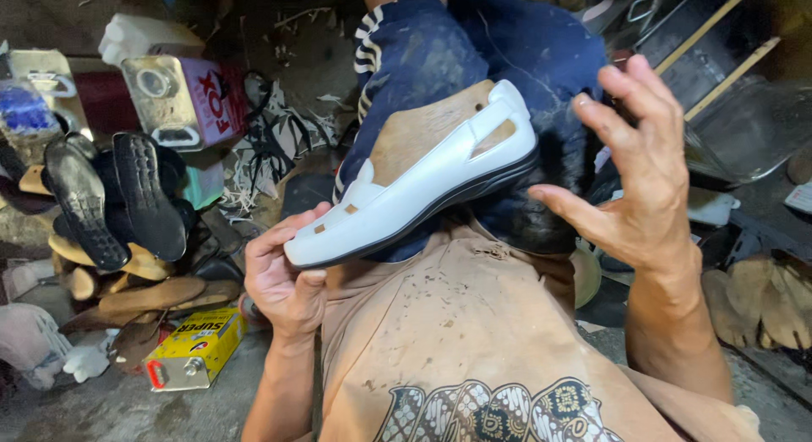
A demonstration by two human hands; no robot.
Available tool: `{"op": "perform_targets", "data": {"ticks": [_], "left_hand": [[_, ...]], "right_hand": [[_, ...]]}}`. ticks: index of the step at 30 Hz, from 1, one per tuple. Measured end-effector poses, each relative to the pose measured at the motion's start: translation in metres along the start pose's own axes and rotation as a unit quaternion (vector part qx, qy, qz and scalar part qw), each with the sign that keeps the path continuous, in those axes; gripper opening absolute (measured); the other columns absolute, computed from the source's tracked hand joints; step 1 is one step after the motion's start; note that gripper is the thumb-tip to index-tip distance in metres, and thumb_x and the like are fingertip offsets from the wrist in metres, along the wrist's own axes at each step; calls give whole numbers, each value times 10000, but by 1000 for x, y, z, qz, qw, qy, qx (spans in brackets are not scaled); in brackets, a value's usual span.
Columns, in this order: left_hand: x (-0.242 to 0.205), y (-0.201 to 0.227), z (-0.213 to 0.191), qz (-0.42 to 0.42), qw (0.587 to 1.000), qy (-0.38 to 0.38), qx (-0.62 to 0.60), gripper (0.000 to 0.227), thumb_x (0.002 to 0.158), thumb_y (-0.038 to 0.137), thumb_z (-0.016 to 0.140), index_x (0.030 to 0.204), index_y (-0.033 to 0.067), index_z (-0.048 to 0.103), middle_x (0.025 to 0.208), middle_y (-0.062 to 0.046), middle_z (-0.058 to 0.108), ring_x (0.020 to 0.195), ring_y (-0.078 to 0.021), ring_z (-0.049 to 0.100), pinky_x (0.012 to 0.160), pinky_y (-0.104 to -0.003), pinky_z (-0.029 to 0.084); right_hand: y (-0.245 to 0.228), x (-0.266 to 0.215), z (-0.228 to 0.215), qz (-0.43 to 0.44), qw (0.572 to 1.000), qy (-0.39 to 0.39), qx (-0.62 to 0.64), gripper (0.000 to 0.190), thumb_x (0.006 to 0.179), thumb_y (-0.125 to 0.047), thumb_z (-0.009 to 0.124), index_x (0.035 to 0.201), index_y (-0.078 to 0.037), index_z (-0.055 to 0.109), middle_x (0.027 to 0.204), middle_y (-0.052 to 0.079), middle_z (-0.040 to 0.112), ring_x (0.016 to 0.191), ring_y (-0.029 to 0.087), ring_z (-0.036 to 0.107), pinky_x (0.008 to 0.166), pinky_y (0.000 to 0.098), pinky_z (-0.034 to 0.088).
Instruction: The person hammers a white shoe onto a wooden form, presses a black sole onto the bottom of the shoe by hand, and moves various shoe parts around a workshop.
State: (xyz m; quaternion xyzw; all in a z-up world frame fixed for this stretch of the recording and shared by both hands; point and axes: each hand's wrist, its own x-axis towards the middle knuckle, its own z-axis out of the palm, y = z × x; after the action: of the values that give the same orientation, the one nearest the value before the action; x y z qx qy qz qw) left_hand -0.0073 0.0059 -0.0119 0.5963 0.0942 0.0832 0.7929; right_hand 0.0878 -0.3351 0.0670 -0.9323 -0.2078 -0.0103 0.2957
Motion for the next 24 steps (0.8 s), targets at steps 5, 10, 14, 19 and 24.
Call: {"op": "perform_targets", "data": {"ticks": [5,10,14,19,24], "left_hand": [[-1,-4,-3,-9,1000,15,-23,549,890,379,832,1213,47,538,1236,-241,635,1204,-437,654,1157,-592,530],[-1,0,-2,-22,1000,13,-15,573,879,375,838,1217,25,535,1238,-251,630,1207,-481,655,1140,-585,541],[-1,1,-1,-25,1000,5,-14,542,893,346,827,1224,39,528,1253,-253,630,1208,-489,657,1130,-583,543],[1,4,-3,-23,1000,-13,3,527,914,367,802,1227,51,521,1251,-257,626,1200,-496,662,1114,-571,554],[3,5,-3,-19,1000,-18,6,507,914,352,800,1218,54,525,1246,-256,630,1192,-501,667,1096,-566,567]], "right_hand": [[-11,3,11,-38,999,-3,-17,594,960,-342,852,1364,1,585,1514,289,427,1480,534,377,1259,700,363],[-24,10,36,-90,996,15,1,396,969,-355,871,1233,-101,721,1452,232,467,1453,458,360,1253,643,308],[-26,18,48,-152,987,30,-32,284,1008,-377,854,1127,-123,809,1408,211,540,1397,447,396,1221,594,289],[-30,33,44,-168,985,-9,-45,245,1029,-335,777,1048,-99,713,1358,199,598,1380,455,432,1185,623,324],[-35,57,39,-196,978,-72,2,202,1000,-183,703,905,-66,567,1228,172,654,1353,467,500,1120,662,409]]}}
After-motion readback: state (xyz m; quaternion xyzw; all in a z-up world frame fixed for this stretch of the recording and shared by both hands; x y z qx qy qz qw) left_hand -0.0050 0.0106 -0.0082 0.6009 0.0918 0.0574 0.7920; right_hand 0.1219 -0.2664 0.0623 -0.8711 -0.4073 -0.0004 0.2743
